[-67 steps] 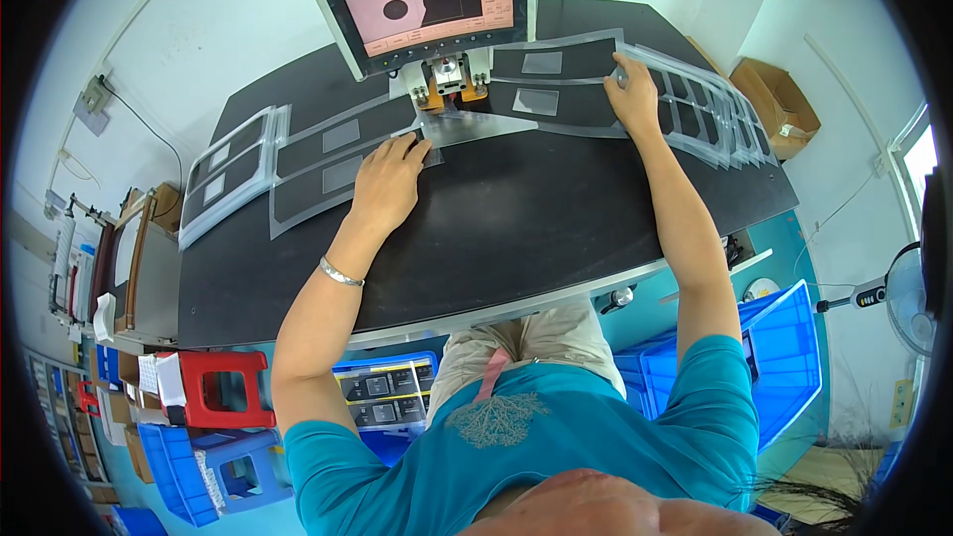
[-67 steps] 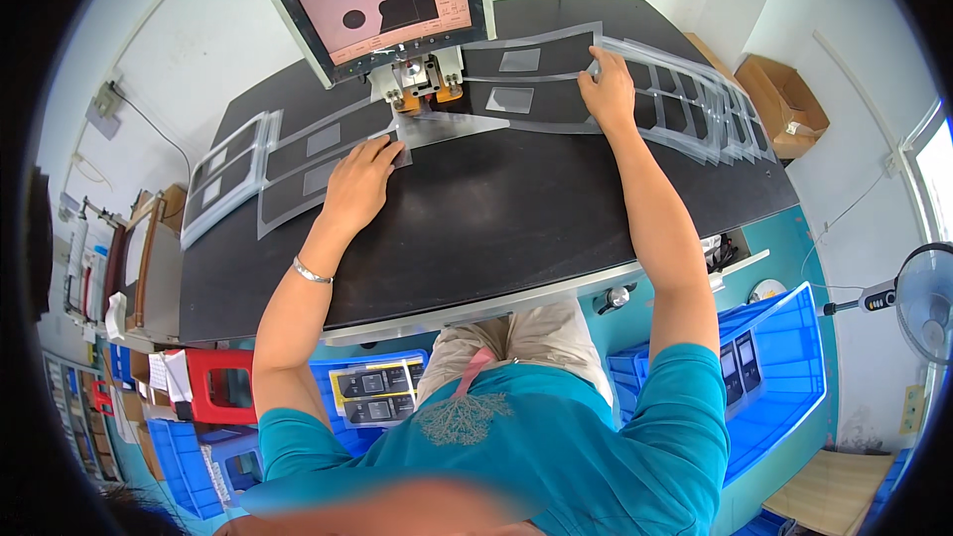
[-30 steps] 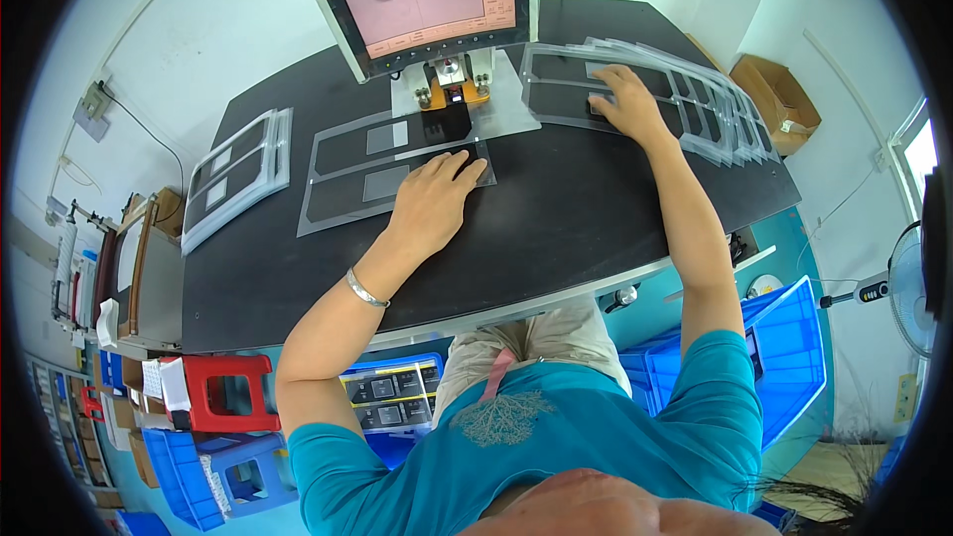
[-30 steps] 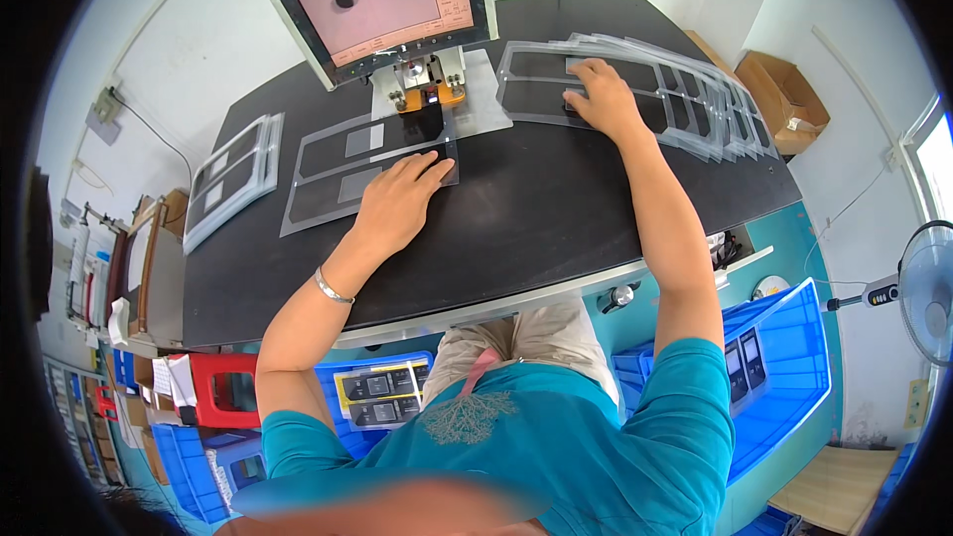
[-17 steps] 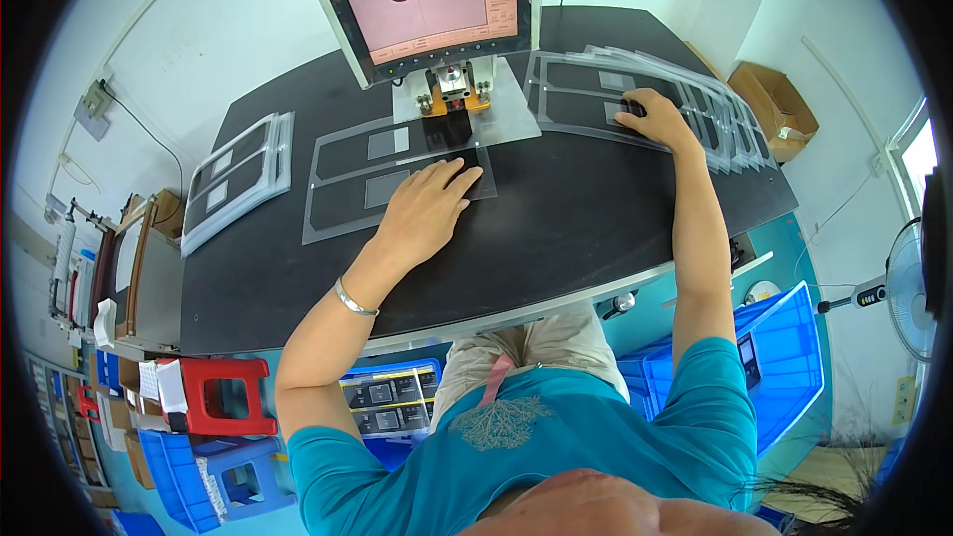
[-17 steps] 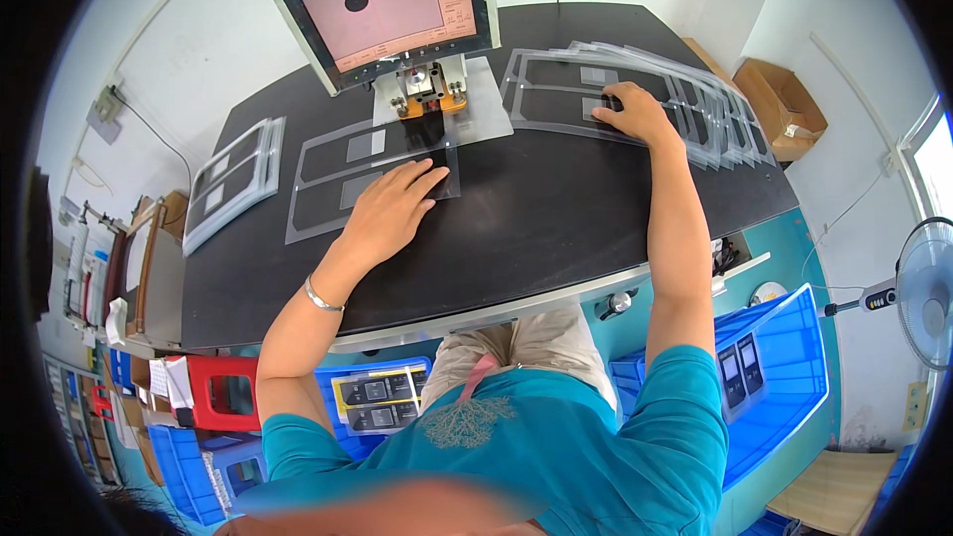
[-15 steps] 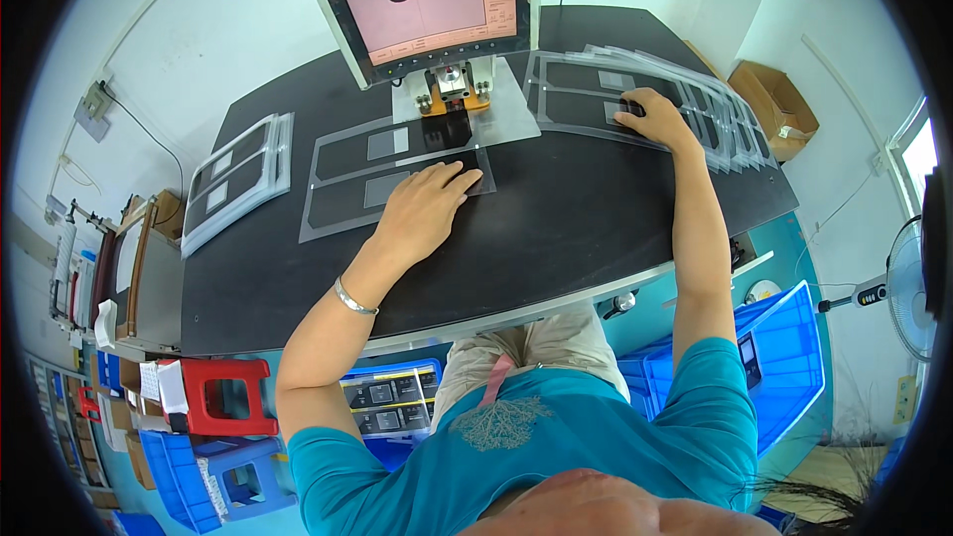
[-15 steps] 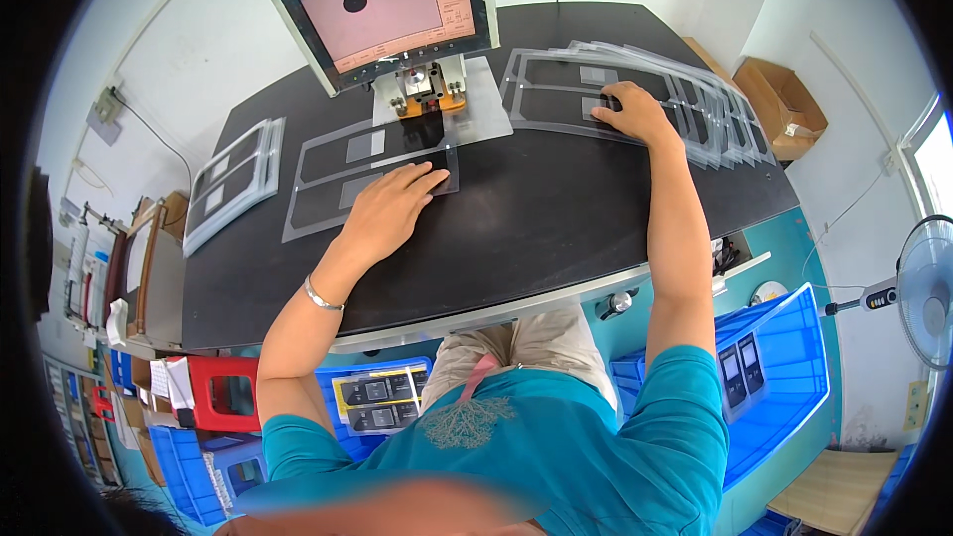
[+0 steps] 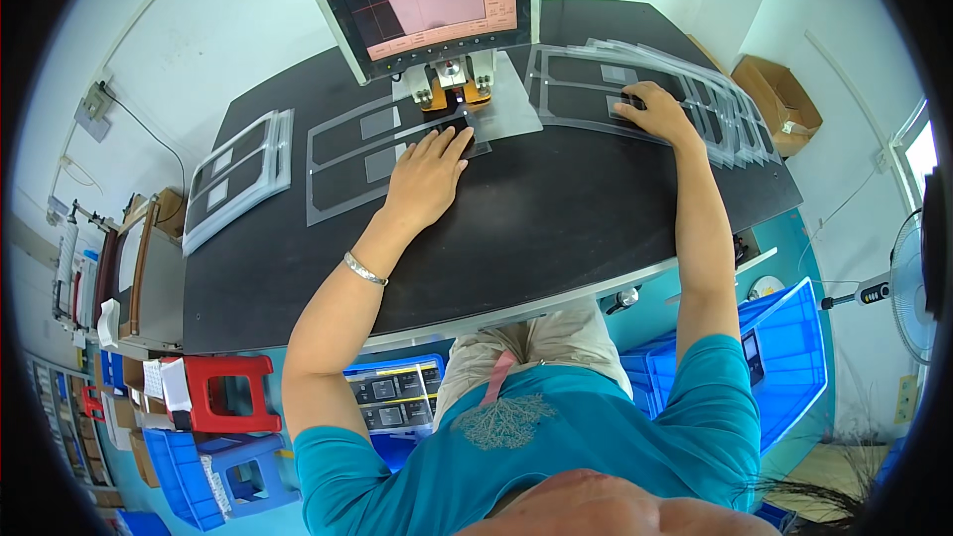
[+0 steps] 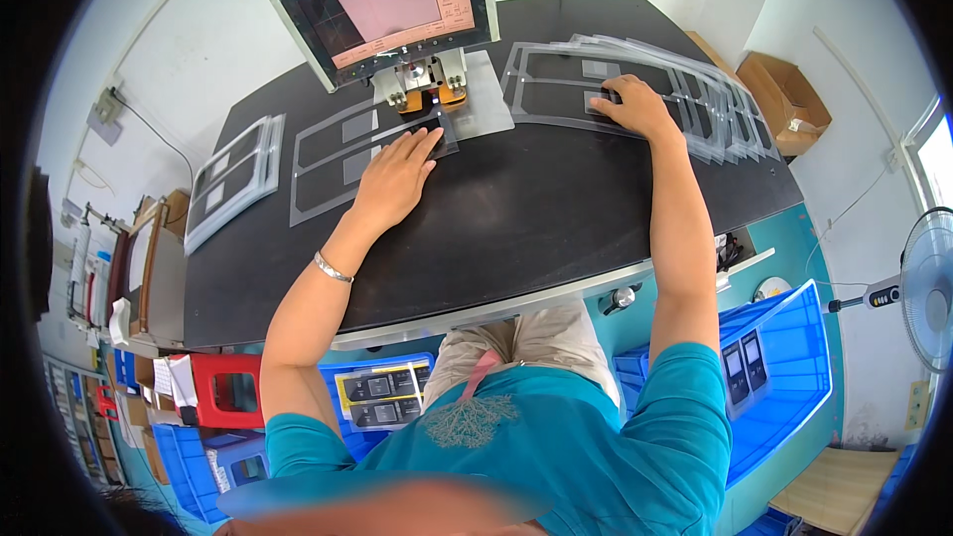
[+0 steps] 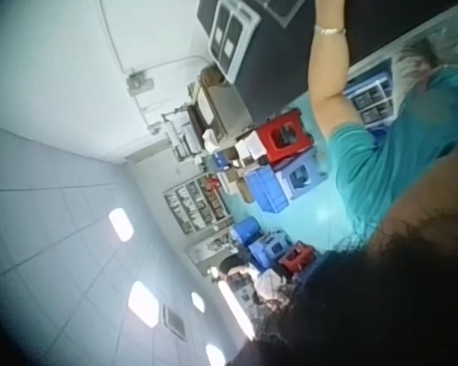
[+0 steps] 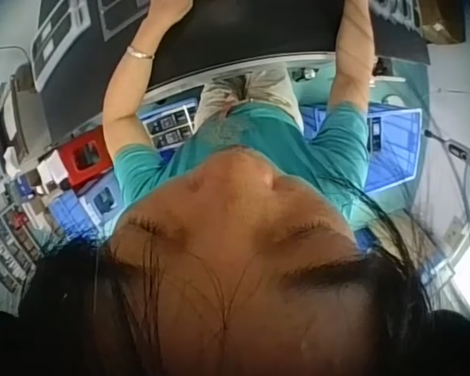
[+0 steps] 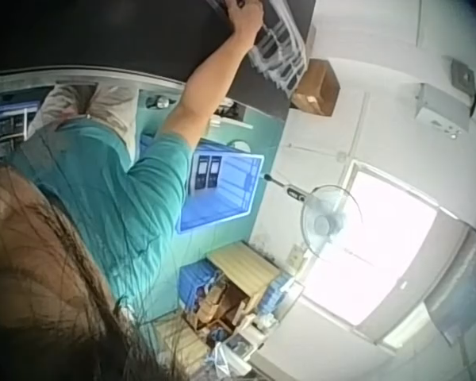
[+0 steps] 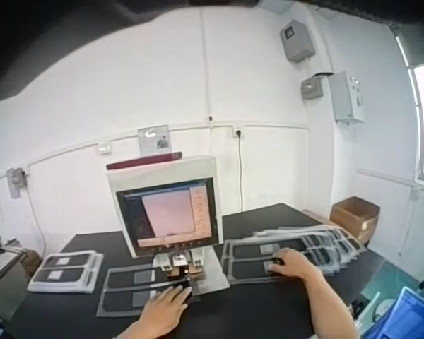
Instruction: Placing flexible printed circuit board strips into a fixture for electronic testing or inspection.
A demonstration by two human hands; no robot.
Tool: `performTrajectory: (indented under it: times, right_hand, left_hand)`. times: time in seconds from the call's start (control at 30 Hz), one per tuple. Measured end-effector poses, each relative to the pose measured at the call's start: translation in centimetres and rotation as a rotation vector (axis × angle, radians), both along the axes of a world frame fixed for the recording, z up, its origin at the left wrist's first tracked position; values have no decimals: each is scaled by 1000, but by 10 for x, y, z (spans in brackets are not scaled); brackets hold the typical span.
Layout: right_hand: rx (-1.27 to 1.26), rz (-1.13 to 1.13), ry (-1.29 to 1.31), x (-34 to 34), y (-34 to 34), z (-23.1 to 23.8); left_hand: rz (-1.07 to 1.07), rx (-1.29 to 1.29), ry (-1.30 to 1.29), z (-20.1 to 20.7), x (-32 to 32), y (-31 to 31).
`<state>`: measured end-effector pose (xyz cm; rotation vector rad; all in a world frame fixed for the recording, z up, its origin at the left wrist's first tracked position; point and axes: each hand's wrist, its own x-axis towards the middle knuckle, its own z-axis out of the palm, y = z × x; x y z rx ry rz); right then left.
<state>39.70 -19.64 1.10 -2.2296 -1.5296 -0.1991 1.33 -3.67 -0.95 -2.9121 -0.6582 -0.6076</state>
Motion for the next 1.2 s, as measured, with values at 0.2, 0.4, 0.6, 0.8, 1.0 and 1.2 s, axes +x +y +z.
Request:
performTrajectory:
  times: [0.2,0.4,0.6,0.8,1.0,1.2]
  right_hand:
    - [-5,-7,-1,-1,1,1]
    - [-7,-11,17,-3,0,2]
    - [-15,-1,17,-2,-2,2]
    - [-2,-5,22,-1,1,1]
    - [-29,-16,-3,-3,2,1]
    - [-31,-19,7,0,1,-1]
  left_hand:
    - [-50,-48,-35,-4,-3,7]
    - [-99,-46,-139,2,-8,7]
    - [-20,-200,-87,17,-24,1]
    - [20,-95,-185,10,-14,26]
    - [93,-9,-129,2,0,45]
    - [99,-96,-121,8,3,42]
